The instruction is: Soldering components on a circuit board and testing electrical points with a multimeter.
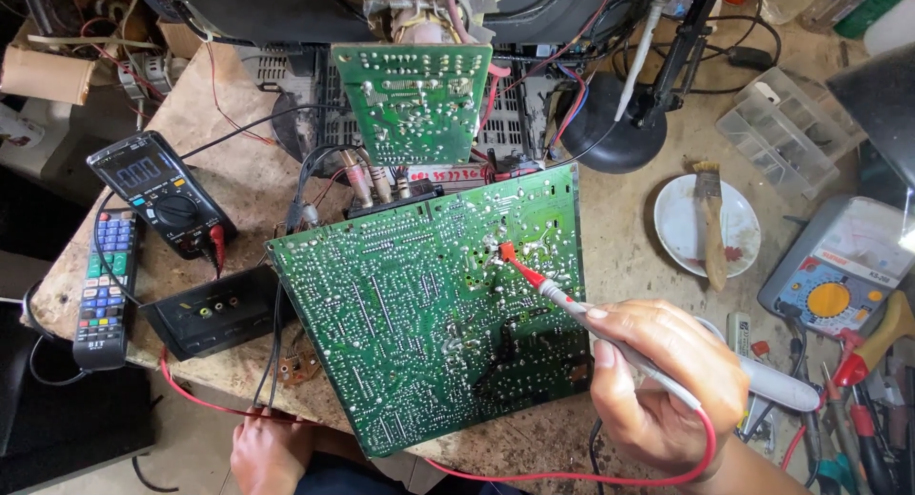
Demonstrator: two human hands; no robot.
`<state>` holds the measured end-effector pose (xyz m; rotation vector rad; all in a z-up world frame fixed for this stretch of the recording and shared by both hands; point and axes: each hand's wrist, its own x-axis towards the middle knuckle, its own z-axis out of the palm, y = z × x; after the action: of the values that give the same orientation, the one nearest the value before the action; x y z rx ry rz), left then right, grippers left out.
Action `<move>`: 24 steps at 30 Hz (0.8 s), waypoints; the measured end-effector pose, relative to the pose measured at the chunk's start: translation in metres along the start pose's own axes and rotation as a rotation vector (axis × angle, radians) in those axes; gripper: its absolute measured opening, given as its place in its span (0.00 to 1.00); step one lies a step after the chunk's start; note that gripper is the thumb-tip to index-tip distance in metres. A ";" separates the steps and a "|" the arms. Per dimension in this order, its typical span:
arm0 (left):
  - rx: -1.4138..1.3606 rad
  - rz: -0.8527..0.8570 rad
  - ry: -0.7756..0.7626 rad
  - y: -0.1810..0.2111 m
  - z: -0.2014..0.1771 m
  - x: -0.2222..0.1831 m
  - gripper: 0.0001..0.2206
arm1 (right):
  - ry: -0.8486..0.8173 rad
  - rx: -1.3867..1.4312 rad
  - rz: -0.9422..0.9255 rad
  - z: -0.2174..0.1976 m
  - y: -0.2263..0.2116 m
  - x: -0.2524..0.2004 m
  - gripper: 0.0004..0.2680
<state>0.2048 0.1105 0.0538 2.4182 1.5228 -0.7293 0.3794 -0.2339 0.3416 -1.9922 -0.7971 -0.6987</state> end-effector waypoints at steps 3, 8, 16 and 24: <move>-0.007 -0.031 -0.020 0.004 -0.005 -0.002 0.23 | 0.009 0.001 0.010 0.000 0.002 -0.002 0.04; 0.019 -0.007 -0.003 -0.001 0.006 0.006 0.24 | 0.004 -0.003 0.022 0.000 -0.001 0.000 0.05; 0.004 0.005 0.015 -0.003 0.008 0.004 0.23 | -0.013 0.000 0.016 -0.002 0.001 0.001 0.04; -0.016 -0.007 -0.005 0.001 0.000 -0.001 0.23 | -0.019 0.003 0.021 -0.004 0.002 0.001 0.04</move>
<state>0.2049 0.1094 0.0543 2.3995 1.5301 -0.7211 0.3808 -0.2377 0.3436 -2.0046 -0.7874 -0.6673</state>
